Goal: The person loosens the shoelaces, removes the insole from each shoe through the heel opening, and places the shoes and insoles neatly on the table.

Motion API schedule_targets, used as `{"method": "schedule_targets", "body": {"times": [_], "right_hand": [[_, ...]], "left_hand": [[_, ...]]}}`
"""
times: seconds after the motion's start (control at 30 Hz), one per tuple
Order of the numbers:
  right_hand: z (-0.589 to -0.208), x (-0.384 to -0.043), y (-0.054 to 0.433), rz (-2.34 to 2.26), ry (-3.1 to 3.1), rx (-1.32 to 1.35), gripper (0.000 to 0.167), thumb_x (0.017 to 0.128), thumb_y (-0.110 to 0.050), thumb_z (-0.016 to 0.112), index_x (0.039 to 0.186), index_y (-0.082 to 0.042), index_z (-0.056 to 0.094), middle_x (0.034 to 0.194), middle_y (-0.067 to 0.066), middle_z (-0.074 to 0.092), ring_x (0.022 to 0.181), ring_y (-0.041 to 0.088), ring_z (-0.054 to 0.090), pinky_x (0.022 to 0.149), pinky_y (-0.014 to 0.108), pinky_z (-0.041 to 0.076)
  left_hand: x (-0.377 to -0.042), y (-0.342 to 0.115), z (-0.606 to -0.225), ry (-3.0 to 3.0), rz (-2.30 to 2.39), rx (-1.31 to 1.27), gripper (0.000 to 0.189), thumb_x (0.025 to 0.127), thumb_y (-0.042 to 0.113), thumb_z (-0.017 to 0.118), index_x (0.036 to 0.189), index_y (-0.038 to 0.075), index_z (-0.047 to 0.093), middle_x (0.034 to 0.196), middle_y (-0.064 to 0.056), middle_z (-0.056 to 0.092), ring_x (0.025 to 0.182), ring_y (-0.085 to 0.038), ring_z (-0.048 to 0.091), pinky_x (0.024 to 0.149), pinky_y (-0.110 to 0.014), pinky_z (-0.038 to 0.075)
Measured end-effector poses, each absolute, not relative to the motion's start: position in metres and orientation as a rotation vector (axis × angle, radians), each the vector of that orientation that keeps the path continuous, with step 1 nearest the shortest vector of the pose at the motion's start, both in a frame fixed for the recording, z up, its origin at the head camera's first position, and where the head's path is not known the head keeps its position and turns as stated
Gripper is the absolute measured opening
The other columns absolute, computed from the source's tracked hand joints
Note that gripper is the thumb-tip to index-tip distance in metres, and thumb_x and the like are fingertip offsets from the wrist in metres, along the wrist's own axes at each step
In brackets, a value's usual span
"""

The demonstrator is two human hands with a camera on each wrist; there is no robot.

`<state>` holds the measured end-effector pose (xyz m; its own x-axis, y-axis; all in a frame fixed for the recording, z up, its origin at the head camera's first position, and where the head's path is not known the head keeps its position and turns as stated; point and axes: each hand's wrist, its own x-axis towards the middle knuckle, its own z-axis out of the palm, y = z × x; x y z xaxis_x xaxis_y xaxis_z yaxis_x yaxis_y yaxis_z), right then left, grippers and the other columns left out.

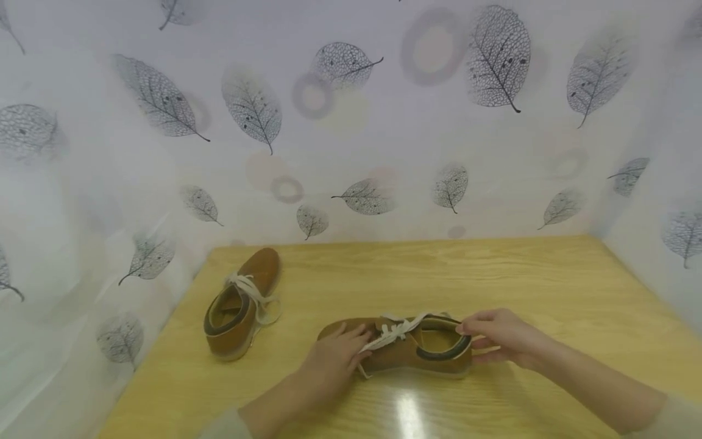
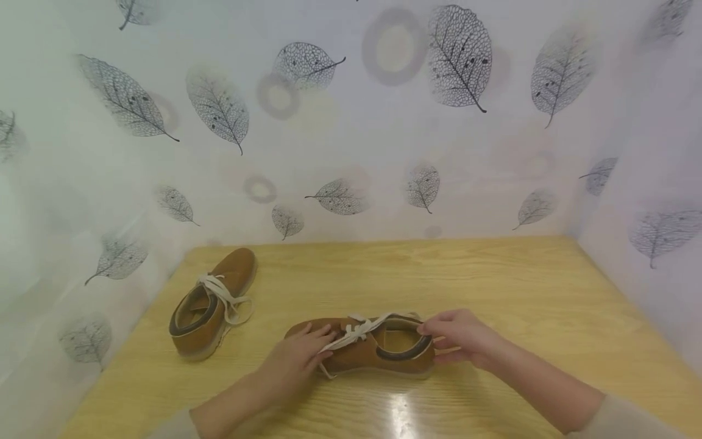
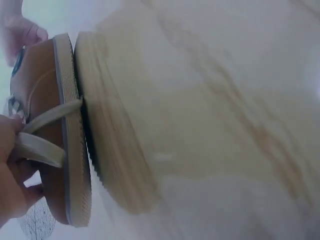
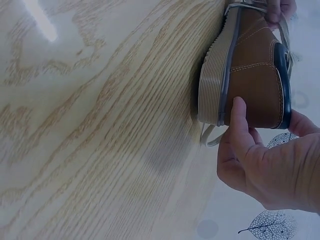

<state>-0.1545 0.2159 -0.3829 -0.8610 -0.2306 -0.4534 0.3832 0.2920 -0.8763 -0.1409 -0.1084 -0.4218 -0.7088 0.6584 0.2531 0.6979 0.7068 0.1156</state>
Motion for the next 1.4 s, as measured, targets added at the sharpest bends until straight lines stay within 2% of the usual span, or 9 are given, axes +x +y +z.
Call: {"method": "schedule_targets", "body": {"times": [0.07, 0.23, 0.3, 0.57, 0.73, 0.87, 1.0, 1.3, 1.4], "right_hand": [[-0.383, -0.154, 0.215, -1.606, 2.061, 0.128, 0.041, 0.087, -0.017, 0.063, 0.116, 0.012, 0.056, 0.112, 0.018, 0.051, 0.090, 0.025, 0.057, 0.080, 0.042, 0.058], [-0.380, -0.152, 0.214, -1.580, 2.102, 0.084, 0.038, 0.088, -0.014, 0.059, 0.114, 0.013, 0.056, 0.115, 0.021, 0.053, 0.095, 0.029, 0.056, 0.078, 0.042, 0.058], [-0.379, -0.151, 0.213, -1.574, 2.115, 0.084, 0.036, 0.088, -0.014, 0.059, 0.113, 0.012, 0.057, 0.117, 0.022, 0.053, 0.097, 0.030, 0.056, 0.078, 0.042, 0.058], [-0.379, -0.150, 0.211, -1.581, 2.111, 0.117, 0.036, 0.086, -0.013, 0.060, 0.112, 0.011, 0.057, 0.115, 0.021, 0.051, 0.095, 0.028, 0.056, 0.078, 0.041, 0.058], [-0.379, -0.150, 0.210, -1.589, 2.111, 0.122, 0.035, 0.085, -0.013, 0.060, 0.110, 0.011, 0.058, 0.115, 0.021, 0.052, 0.094, 0.027, 0.055, 0.078, 0.041, 0.058], [-0.380, -0.150, 0.210, -1.595, 2.111, 0.128, 0.033, 0.085, -0.013, 0.060, 0.108, 0.010, 0.060, 0.115, 0.020, 0.052, 0.093, 0.026, 0.054, 0.078, 0.041, 0.058], [-0.380, -0.150, 0.209, -1.589, 2.116, 0.128, 0.032, 0.085, -0.013, 0.060, 0.107, 0.010, 0.061, 0.116, 0.020, 0.053, 0.095, 0.028, 0.054, 0.078, 0.041, 0.058], [-0.376, -0.151, 0.209, -1.580, 2.124, 0.125, 0.032, 0.084, -0.012, 0.059, 0.106, 0.011, 0.061, 0.117, 0.021, 0.051, 0.094, 0.027, 0.053, 0.078, 0.040, 0.058], [-0.376, -0.152, 0.209, -1.582, 2.122, 0.136, 0.032, 0.084, -0.012, 0.059, 0.106, 0.011, 0.062, 0.113, 0.019, 0.052, 0.091, 0.025, 0.053, 0.078, 0.040, 0.058]], "left_hand": [[-0.141, -0.112, -0.420, -2.793, -0.604, -1.030, 0.021, 0.096, 0.021, 0.054, 0.110, 0.010, 0.066, 0.107, -0.003, 0.070, 0.099, -0.014, 0.066, 0.092, -0.033, 0.053], [-0.143, -0.118, -0.411, -2.871, -1.396, -0.866, 0.017, 0.097, 0.020, 0.051, 0.099, 0.011, 0.066, 0.090, 0.002, 0.071, 0.083, -0.011, 0.065, 0.076, -0.022, 0.055], [-0.144, -0.122, -0.409, -2.867, -1.651, -0.809, 0.020, 0.098, 0.022, 0.051, 0.098, 0.009, 0.066, 0.092, 0.000, 0.072, 0.093, -0.014, 0.066, 0.084, -0.024, 0.054], [-0.149, -0.152, -0.411, -2.828, -2.277, -0.870, 0.031, 0.098, 0.022, 0.051, 0.105, -0.007, 0.062, 0.089, -0.019, 0.071, 0.082, -0.022, 0.070, 0.076, -0.036, 0.059], [-0.148, -0.172, -0.415, -2.761, -2.530, -0.894, 0.041, 0.099, 0.025, 0.049, 0.110, -0.015, 0.055, 0.088, -0.007, 0.073, 0.085, -0.020, 0.070, 0.081, -0.037, 0.058], [-0.146, -0.183, -0.421, -2.594, -2.846, -0.737, 0.032, 0.099, 0.024, 0.048, 0.107, -0.006, 0.059, 0.086, 0.001, 0.073, 0.086, -0.017, 0.070, 0.083, -0.035, 0.057], [-0.143, -0.189, -0.427, -2.234, -3.221, -0.647, 0.024, 0.101, 0.018, 0.043, 0.104, 0.007, 0.064, 0.090, 0.002, 0.073, 0.090, -0.015, 0.070, 0.085, -0.031, 0.056], [-0.133, -0.185, -0.433, -1.561, -3.762, -0.704, 0.044, 0.106, 0.015, 0.020, 0.119, -0.001, 0.059, 0.112, -0.007, 0.069, 0.106, -0.014, 0.064, 0.093, -0.023, 0.049], [-0.130, -0.178, -0.432, -1.511, -3.814, -0.730, 0.050, 0.106, 0.017, 0.015, 0.119, 0.001, 0.060, 0.112, -0.005, 0.069, 0.105, -0.012, 0.065, 0.093, -0.022, 0.049]]}}
